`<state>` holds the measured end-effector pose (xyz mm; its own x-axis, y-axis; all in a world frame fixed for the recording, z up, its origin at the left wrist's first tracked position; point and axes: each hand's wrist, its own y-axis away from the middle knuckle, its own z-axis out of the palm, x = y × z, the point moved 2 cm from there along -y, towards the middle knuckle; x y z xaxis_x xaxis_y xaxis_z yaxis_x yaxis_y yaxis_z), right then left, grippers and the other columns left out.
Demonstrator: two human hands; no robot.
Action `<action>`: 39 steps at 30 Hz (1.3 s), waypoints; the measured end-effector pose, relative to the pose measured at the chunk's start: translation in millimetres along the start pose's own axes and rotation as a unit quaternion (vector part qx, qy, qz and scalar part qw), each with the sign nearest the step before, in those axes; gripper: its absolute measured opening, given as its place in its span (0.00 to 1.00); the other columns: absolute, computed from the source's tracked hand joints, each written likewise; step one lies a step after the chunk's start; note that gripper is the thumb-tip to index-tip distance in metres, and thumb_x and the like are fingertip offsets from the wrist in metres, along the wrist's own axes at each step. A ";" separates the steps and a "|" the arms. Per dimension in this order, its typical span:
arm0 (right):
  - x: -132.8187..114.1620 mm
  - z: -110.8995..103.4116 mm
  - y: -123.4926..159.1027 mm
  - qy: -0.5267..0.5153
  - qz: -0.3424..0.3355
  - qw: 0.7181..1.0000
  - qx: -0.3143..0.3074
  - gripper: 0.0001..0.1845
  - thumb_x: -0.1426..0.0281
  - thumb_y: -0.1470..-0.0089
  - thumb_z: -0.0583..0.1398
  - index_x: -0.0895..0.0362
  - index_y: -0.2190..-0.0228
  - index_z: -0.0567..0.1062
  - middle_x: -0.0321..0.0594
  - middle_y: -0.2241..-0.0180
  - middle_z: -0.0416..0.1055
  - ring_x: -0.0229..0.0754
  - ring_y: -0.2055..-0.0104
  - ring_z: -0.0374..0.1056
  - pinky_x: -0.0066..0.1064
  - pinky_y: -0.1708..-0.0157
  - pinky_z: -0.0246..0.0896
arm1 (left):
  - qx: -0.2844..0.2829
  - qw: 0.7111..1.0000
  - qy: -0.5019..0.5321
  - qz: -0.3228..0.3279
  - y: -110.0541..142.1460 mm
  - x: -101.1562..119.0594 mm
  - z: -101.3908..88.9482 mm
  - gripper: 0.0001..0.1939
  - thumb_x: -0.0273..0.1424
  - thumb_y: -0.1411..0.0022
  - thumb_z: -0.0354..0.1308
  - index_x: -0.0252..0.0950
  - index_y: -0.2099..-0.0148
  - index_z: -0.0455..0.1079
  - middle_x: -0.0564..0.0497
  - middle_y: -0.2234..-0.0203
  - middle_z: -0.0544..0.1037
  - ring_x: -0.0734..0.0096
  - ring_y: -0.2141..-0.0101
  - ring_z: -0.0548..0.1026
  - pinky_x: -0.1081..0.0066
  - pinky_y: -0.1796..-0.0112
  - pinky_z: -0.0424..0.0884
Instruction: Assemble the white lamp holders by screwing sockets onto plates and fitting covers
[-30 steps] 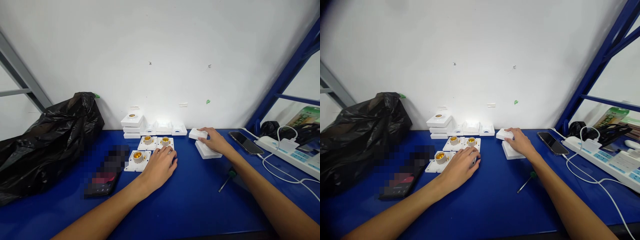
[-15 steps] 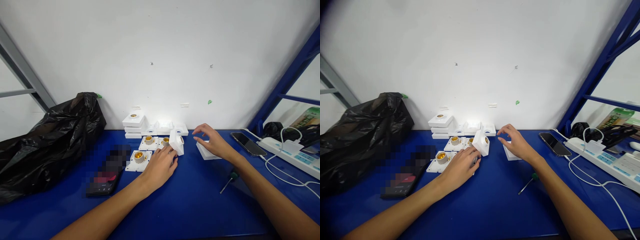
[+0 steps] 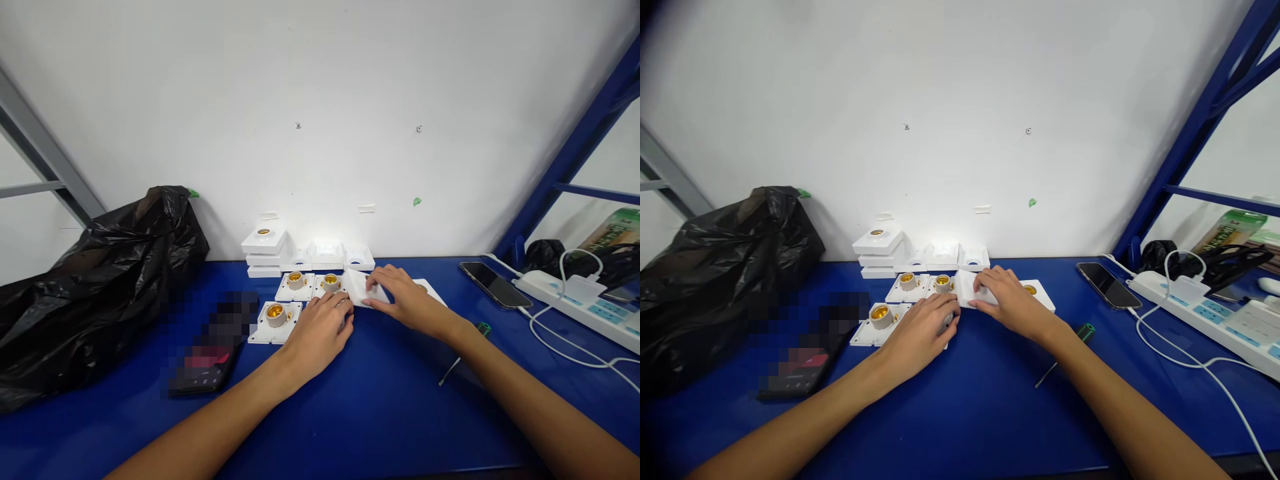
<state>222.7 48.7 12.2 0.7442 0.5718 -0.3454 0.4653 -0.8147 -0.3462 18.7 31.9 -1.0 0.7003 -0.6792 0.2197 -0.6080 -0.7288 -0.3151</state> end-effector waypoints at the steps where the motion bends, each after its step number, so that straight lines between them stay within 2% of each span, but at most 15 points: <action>1: 0.5 -1.2 0.4 0.007 0.004 1.000 -0.007 0.07 0.61 0.36 0.61 0.50 0.60 0.71 0.42 0.58 0.74 0.51 0.53 0.68 0.46 0.49 0.64 | 0.002 1.000 -0.003 0.002 0.3 -0.5 0.2 0.08 0.25 0.28 0.51 0.37 0.57 0.72 0.45 0.51 0.77 0.54 0.50 0.75 0.55 0.52 0.71; 4: 0.9 -3.8 2.8 0.002 -0.006 0.999 -0.038 0.07 0.61 0.37 0.61 0.50 0.61 0.72 0.40 0.64 0.72 0.50 0.58 0.67 0.44 0.53 0.64 | 0.001 1.000 -0.008 0.004 0.7 -1.8 0.2 0.09 0.25 0.28 0.50 0.37 0.57 0.72 0.45 0.52 0.77 0.55 0.51 0.76 0.56 0.53 0.72; 6: 2.1 -4.9 4.6 -0.006 -0.010 0.999 -0.047 0.06 0.62 0.35 0.59 0.49 0.57 0.73 0.40 0.63 0.73 0.50 0.57 0.67 0.46 0.52 0.63 | 0.002 1.000 -0.009 0.000 0.5 -2.6 -0.4 0.09 0.25 0.28 0.50 0.37 0.57 0.71 0.46 0.54 0.76 0.56 0.53 0.76 0.57 0.54 0.72; 9: 8.1 -5.6 6.5 -0.003 0.008 0.999 -0.041 0.11 0.66 0.34 0.56 0.45 0.52 0.74 0.42 0.61 0.73 0.51 0.55 0.66 0.47 0.52 0.64 | 0.023 0.999 -0.018 -0.016 -0.8 -4.5 -3.0 0.10 0.25 0.28 0.49 0.38 0.56 0.71 0.47 0.56 0.76 0.57 0.55 0.76 0.58 0.55 0.73; 13: 18.1 -4.7 5.7 0.027 0.018 0.999 -0.022 0.13 0.71 0.35 0.56 0.45 0.53 0.74 0.43 0.59 0.73 0.52 0.55 0.66 0.49 0.51 0.64 | 0.057 0.995 -0.073 -0.037 -3.0 -7.4 -12.5 0.06 0.29 0.30 0.54 0.36 0.55 0.71 0.44 0.56 0.75 0.55 0.56 0.76 0.59 0.57 0.73; 15: 18.9 -4.4 4.0 0.044 0.004 0.999 -0.020 0.13 0.74 0.36 0.56 0.47 0.54 0.74 0.42 0.60 0.74 0.51 0.55 0.67 0.49 0.50 0.63 | 0.047 0.990 -0.122 -0.043 -3.5 -9.3 -18.8 0.09 0.35 0.31 0.58 0.35 0.54 0.72 0.42 0.57 0.76 0.50 0.56 0.76 0.57 0.57 0.74; 17: 15.5 -5.1 2.1 0.062 -0.018 0.998 -0.015 0.12 0.74 0.36 0.56 0.49 0.54 0.74 0.43 0.58 0.75 0.51 0.54 0.68 0.49 0.49 0.62 | 0.014 0.988 -0.147 -0.046 -3.2 -11.9 -23.4 0.13 0.39 0.33 0.60 0.35 0.52 0.72 0.43 0.62 0.78 0.48 0.59 0.78 0.55 0.59 0.74; 20: 4.9 -8.0 0.2 0.068 -0.031 0.997 0.023 0.08 0.71 0.34 0.55 0.50 0.56 0.73 0.43 0.56 0.75 0.51 0.53 0.69 0.50 0.48 0.60 | -0.029 0.990 -0.133 -0.045 -1.7 -14.8 -25.1 0.09 0.37 0.33 0.59 0.37 0.56 0.72 0.45 0.64 0.79 0.52 0.64 0.80 0.61 0.65 0.73; 22: -3.7 -9.9 0.1 0.031 -0.022 0.998 0.042 0.08 0.68 0.33 0.55 0.50 0.56 0.74 0.42 0.57 0.75 0.50 0.54 0.70 0.48 0.49 0.62 | -0.035 0.993 -0.109 -0.032 -0.8 -14.3 -23.5 0.07 0.35 0.31 0.57 0.37 0.59 0.70 0.45 0.63 0.79 0.54 0.65 0.80 0.63 0.66 0.73; 25: -16.0 -10.4 1.0 -0.070 -0.006 0.997 0.021 0.10 0.65 0.31 0.54 0.50 0.55 0.75 0.41 0.59 0.77 0.45 0.60 0.72 0.41 0.55 0.66 | -0.004 0.997 -0.080 0.006 -0.6 -10.1 -21.3 0.07 0.36 0.29 0.56 0.38 0.54 0.69 0.47 0.59 0.79 0.56 0.63 0.81 0.63 0.64 0.73; 29: -24.4 -8.4 1.0 -0.171 0.022 0.985 -0.001 0.14 0.60 0.31 0.53 0.49 0.51 0.75 0.41 0.56 0.78 0.45 0.58 0.72 0.38 0.56 0.67 | 0.078 0.993 -0.066 0.063 -0.2 -2.3 -24.9 0.15 0.40 0.27 0.56 0.40 0.43 0.65 0.46 0.51 0.78 0.56 0.55 0.80 0.60 0.55 0.74; 32: -21.0 -3.3 -1.4 -0.255 0.067 0.964 -0.018 0.17 0.56 0.33 0.55 0.50 0.51 0.76 0.39 0.63 0.77 0.44 0.63 0.71 0.37 0.61 0.67 | 0.116 0.988 -0.059 0.079 0.8 2.2 -29.3 0.17 0.40 0.27 0.57 0.40 0.41 0.63 0.46 0.51 0.78 0.56 0.52 0.78 0.59 0.51 0.72; 35: -13.2 1.7 -4.6 -0.347 0.109 0.931 -0.016 0.18 0.54 0.38 0.60 0.52 0.54 0.77 0.35 0.72 0.73 0.41 0.70 0.68 0.35 0.66 0.66 | 0.135 0.990 -0.006 0.047 1.8 4.3 -29.7 0.22 0.43 0.30 0.60 0.40 0.40 0.62 0.46 0.51 0.76 0.54 0.49 0.75 0.54 0.46 0.69; 37: -8.6 2.8 -6.3 -0.385 0.123 0.915 0.001 0.18 0.53 0.41 0.62 0.53 0.57 0.77 0.33 0.74 0.71 0.40 0.72 0.67 0.34 0.67 0.65 | 0.156 0.985 0.073 -0.008 2.2 3.3 -26.7 0.22 0.44 0.30 0.59 0.41 0.40 0.61 0.45 0.49 0.74 0.54 0.46 0.73 0.54 0.44 0.68; 39: -5.7 1.9 -7.0 -0.404 0.136 0.904 0.024 0.18 0.52 0.42 0.64 0.53 0.59 0.77 0.33 0.75 0.71 0.40 0.71 0.67 0.34 0.65 0.65 | 0.199 0.960 0.179 -0.086 2.2 0.1 -22.1 0.17 0.43 0.26 0.52 0.42 0.41 0.60 0.45 0.47 0.71 0.57 0.44 0.71 0.56 0.43 0.68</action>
<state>214.2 51.3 15.0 0.2249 0.2501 -0.9417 0.2816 -0.9419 -0.1830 9.2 28.3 18.7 0.5608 -0.5909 0.5800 -0.2551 -0.7897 -0.5579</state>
